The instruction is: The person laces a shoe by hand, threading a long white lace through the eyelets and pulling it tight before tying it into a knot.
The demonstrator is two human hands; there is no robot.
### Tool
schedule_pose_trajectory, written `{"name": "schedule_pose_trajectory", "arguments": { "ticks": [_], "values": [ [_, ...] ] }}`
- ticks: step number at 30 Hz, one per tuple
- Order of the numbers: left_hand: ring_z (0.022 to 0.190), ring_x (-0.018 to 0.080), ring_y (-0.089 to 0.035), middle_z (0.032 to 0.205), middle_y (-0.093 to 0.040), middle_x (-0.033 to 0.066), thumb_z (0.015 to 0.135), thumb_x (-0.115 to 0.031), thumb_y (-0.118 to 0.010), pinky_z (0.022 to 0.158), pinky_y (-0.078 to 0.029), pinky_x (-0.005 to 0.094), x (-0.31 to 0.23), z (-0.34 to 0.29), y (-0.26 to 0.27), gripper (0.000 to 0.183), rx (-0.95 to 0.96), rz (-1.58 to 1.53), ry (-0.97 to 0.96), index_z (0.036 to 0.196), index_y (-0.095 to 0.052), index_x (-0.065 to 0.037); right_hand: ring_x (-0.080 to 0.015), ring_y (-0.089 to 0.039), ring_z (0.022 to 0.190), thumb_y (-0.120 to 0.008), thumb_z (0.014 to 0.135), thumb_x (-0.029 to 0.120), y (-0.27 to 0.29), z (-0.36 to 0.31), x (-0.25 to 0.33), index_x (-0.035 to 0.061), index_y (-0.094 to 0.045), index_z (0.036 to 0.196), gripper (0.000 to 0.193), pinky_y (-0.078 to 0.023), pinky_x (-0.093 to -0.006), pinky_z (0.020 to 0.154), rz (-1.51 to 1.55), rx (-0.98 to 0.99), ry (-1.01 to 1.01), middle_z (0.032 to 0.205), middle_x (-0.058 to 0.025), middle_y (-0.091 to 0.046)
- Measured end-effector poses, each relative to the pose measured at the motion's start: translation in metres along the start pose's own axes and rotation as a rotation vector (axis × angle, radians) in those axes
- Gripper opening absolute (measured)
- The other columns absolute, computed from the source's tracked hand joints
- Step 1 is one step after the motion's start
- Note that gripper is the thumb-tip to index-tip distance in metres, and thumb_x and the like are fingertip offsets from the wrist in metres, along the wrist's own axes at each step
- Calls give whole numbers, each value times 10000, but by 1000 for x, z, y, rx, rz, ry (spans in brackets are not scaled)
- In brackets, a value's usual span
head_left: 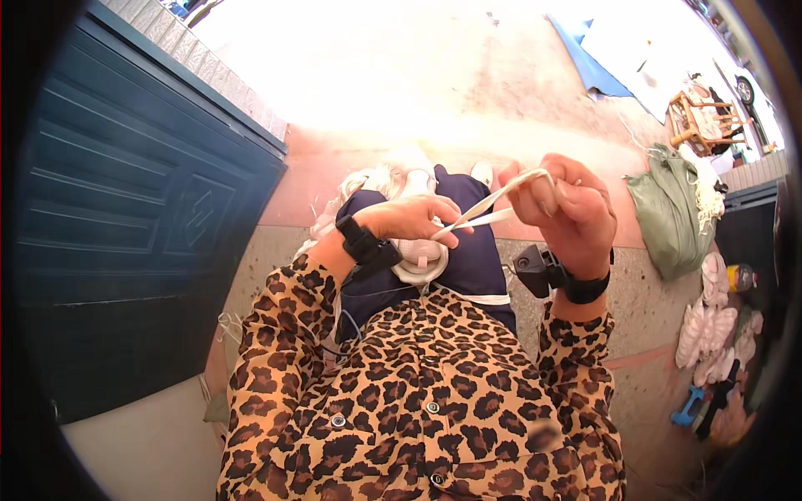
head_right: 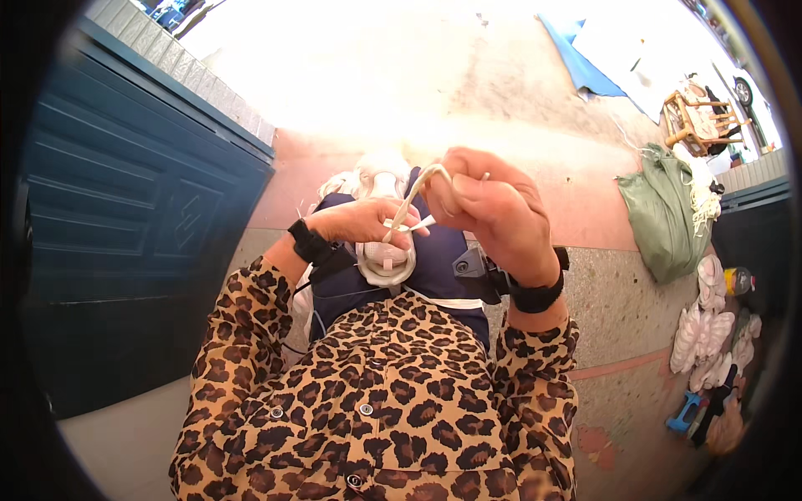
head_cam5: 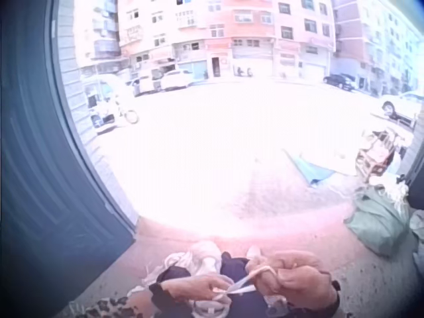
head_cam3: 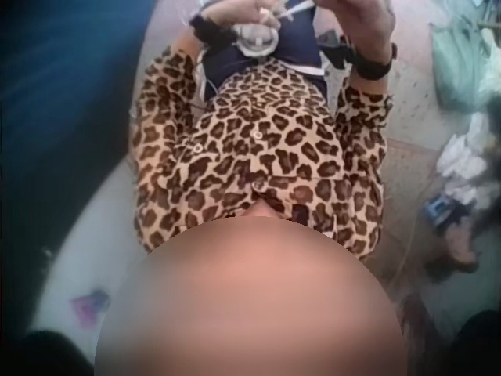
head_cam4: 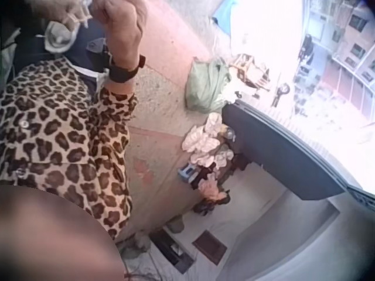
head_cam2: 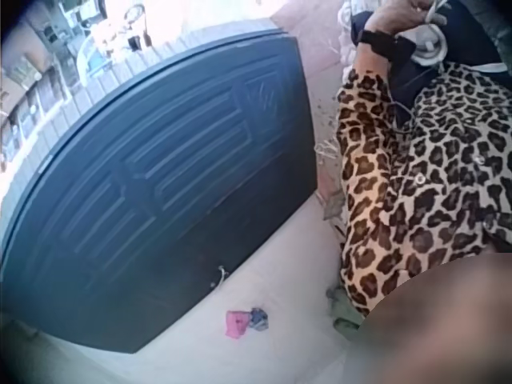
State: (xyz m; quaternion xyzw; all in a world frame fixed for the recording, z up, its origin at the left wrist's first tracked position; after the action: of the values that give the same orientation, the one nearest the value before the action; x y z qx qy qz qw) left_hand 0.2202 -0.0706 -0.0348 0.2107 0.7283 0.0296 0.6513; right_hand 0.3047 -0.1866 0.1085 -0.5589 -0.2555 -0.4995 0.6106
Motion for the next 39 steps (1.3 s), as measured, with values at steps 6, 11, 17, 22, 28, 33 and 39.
{"name": "schedule_pose_trajectory", "arguments": {
  "ticks": [6,11,17,22,28,33,39],
  "values": [
    [815,110,-563,848,-636,46,881,-189,-505,721,-444,245,26,-19,26,208,-468,-497,287,907,-643,-36,-132,-407,682,-367,872,171,41,-2,4,77,-444,681,226,-360,-292,684,-109,-551,175,699,-18,-413],
    [727,124,-515,759,-525,36,919,-177,-480,547,-421,216,54,-93,111,166,-1010,-1236,-61,916,-534,-20,-202,-509,741,-371,890,156,173,-50,-54,56,-506,780,201,-425,-373,745,-172,-495,-38,769,-78,-517],
    [522,37,-362,620,-413,-41,904,-197,-515,420,-288,167,53,-142,107,173,-1199,-632,215,944,-565,-36,-332,-576,742,-485,856,116,88,-60,-151,4,-529,910,132,-455,-383,662,-1116,-183,-75,756,-184,-581],
    [505,77,-512,698,-577,47,855,-141,-531,422,-446,212,70,-115,20,195,-789,-25,538,866,-634,25,-351,-582,715,-517,816,61,69,-67,-197,-3,-544,929,133,-456,-403,630,-1226,38,-254,721,-184,-582],
    [636,282,-612,680,-611,178,825,-110,-503,606,-475,337,87,-106,-29,190,-809,162,467,859,-628,29,-344,-582,696,-481,826,90,64,-67,-187,-21,-563,843,139,-454,-411,637,-974,-88,-287,695,-176,-585],
    [669,279,-629,713,-622,191,826,-144,-529,614,-478,337,86,-106,-31,206,-850,161,462,851,-633,31,-342,-585,718,-465,834,122,72,-67,-199,-3,-560,806,159,-457,-411,644,-1288,-61,-455,767,-180,-591],
    [660,269,-629,692,-618,188,827,-160,-539,608,-474,329,88,-108,-30,213,-900,118,500,854,-634,29,-322,-589,707,-469,800,90,65,-56,-198,5,-556,771,126,-477,-400,648,-1462,-77,-273,771,-156,-566]
  ]
}}
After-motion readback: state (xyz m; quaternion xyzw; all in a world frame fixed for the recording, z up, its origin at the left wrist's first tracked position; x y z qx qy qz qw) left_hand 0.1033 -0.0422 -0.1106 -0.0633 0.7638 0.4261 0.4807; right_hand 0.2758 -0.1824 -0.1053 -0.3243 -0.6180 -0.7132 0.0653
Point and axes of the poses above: each hand's wrist, its own z-axis towards the middle knuckle, its own y-axis out of the back of the hand, x = y × z, the point moved 5 cm from there along z, towards the middle knuckle
